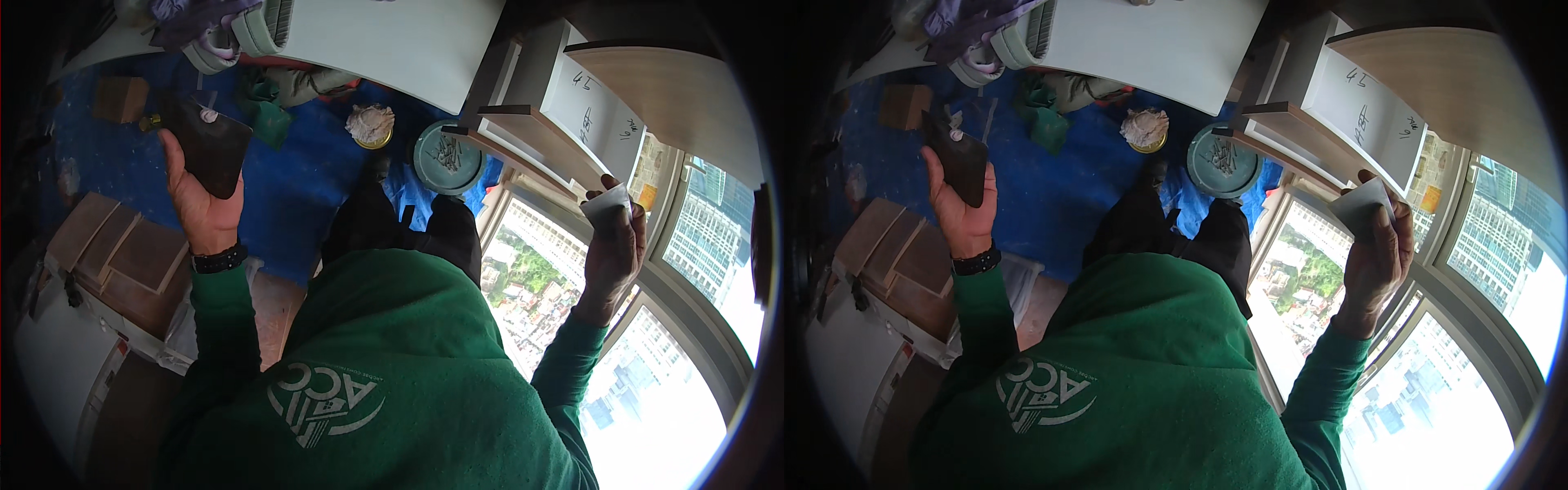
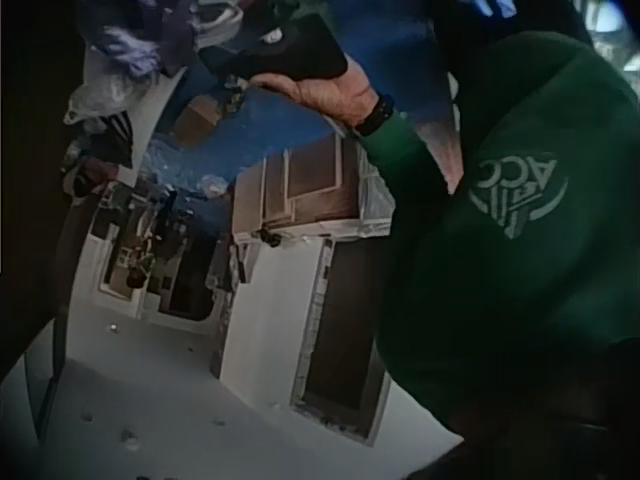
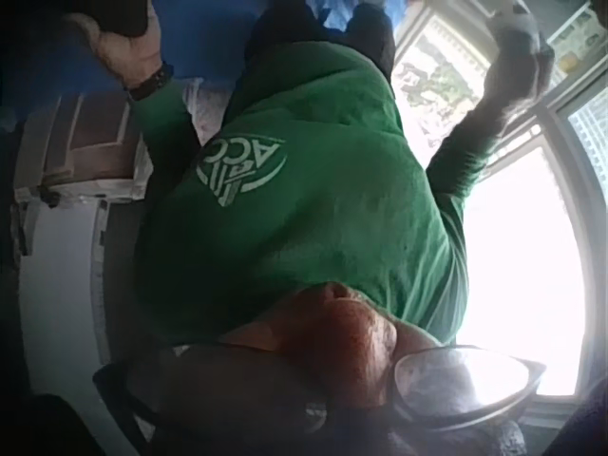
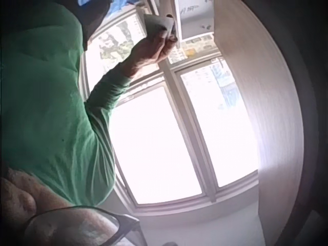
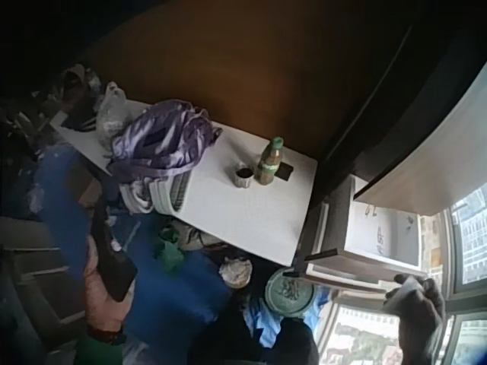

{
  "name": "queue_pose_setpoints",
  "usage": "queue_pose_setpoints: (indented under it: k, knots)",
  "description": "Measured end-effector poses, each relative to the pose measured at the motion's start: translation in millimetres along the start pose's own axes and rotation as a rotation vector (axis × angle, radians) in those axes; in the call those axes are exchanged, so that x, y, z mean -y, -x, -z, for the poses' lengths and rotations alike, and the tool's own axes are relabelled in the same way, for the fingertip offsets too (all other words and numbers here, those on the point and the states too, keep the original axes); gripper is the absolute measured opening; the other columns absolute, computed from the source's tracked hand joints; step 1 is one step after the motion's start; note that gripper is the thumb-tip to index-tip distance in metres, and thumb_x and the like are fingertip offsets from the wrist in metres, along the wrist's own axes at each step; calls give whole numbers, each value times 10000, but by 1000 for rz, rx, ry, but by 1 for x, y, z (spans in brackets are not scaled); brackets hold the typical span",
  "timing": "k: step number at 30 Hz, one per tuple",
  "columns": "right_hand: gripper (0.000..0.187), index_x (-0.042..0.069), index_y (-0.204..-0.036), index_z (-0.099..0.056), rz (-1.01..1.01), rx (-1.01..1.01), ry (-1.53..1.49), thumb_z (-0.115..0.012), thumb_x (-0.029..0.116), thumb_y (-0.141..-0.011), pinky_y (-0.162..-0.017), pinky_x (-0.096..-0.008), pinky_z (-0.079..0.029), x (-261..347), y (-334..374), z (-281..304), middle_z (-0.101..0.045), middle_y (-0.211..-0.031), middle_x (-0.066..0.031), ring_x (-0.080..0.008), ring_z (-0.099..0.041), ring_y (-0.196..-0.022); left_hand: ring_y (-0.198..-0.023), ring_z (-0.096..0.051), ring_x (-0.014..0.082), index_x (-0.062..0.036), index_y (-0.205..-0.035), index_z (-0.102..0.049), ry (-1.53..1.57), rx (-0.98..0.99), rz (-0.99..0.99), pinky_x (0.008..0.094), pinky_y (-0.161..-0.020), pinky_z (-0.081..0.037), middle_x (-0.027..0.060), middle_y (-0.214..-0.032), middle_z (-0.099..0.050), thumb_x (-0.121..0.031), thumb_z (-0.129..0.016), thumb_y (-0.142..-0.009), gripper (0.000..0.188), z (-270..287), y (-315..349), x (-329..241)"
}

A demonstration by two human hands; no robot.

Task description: The person applies a white substance from a container onto a metal scraper and uses it to fill gaps and sand edges of a white wooden cabinet and its surrounding frame.

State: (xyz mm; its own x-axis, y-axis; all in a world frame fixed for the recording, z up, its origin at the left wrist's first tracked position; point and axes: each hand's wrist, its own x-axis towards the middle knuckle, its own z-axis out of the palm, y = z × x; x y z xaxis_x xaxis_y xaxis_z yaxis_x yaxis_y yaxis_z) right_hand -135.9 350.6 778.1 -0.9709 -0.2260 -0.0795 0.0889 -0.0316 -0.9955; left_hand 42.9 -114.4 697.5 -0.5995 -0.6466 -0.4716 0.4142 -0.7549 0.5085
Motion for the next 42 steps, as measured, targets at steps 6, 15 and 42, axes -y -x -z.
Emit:
queue_pose_setpoints:
  k: [6, 15, 42]
  knots:
    - [203, 20, -1163, -636, -8, 77, 2, -628, 147, -1004, -1040, -438, -515, -1, -2, -12, -667, -1271, -246, -313, -643, -1208, -1151, -648, 184, -142, -1323, -644, 50, 204, 98, 401, -1037, -508, 0, -1284, -689, -386, -635, -1022, 387, 40, 0, -12]
    - [175, 18, -1092, -632, -101, -189, 117, -673, 147, -981, -1018, -378, -493, 6, 44, 29, -686, -1150, -122, -198, -647, -1083, -1136, -659, 194, -128, -1320, -637, 36, 207, 150, 394, -1012, -525, 17, -1258, -700, -365, -628, -1027, 377, -50, -26, 53]
    - [221, 87, -1033, -529, 526, -578, -212, -709, 202, -976, -553, -353, -592, 12, -62, 201, -678, -869, -99, -218, -692, -649, -1070, -680, 179, -70, -1282, -629, -113, 884, 112, 382, -947, -566, 34, -1189, -688, -339, -719, -981, 414, -373, 31, 209]
